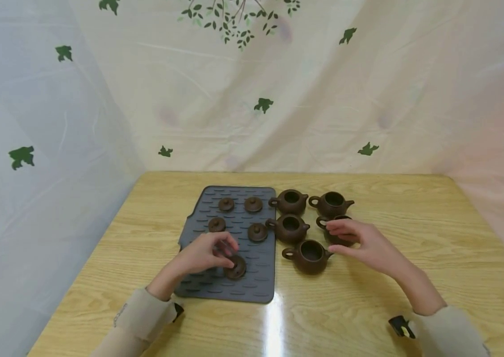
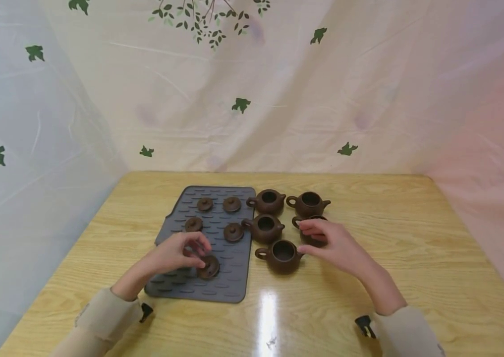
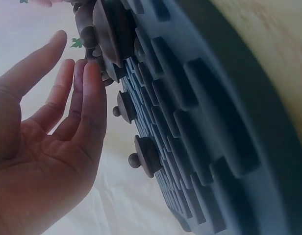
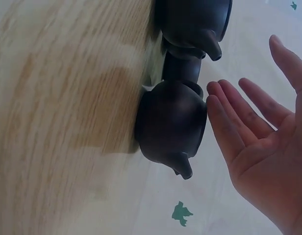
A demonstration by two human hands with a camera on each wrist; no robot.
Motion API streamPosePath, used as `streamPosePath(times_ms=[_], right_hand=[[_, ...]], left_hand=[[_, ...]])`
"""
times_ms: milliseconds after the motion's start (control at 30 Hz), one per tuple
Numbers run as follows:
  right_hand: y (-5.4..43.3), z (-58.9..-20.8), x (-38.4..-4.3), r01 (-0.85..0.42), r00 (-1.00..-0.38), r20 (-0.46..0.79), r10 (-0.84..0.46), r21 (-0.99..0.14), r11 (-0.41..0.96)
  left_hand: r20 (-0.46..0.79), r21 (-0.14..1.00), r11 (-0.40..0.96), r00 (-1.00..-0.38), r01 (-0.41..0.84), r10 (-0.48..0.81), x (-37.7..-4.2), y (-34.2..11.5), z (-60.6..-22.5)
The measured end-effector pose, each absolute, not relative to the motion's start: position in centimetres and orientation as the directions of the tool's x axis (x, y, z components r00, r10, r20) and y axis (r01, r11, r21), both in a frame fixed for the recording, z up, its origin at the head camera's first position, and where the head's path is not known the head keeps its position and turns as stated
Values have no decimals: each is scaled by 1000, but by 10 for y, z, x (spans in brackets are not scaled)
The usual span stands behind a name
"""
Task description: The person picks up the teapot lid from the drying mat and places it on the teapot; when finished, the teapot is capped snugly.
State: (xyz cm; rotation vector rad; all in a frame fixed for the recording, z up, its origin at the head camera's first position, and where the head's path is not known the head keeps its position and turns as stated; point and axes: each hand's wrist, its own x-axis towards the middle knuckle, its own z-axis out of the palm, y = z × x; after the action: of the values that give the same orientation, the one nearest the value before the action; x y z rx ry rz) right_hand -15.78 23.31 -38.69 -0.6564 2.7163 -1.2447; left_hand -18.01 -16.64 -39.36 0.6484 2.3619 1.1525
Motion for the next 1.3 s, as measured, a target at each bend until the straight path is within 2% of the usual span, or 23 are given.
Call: streamPosePath(times_ms=[333,800,1300], right_hand=[[231,-396,-155,-355,-872,53,-487,-754,553],[226,-403,-157,-360,-833,5,-553,-765,534],[224,-413,-161,-354,-834,13,-552,-780,517]], left_hand=[[-214,800,560,-771,214,600,-181,-165,-400],[-212,785,572,-766,236,607,-181,-165,-401],[-211,755,602,-773,259,598,-181,-162,-400]])
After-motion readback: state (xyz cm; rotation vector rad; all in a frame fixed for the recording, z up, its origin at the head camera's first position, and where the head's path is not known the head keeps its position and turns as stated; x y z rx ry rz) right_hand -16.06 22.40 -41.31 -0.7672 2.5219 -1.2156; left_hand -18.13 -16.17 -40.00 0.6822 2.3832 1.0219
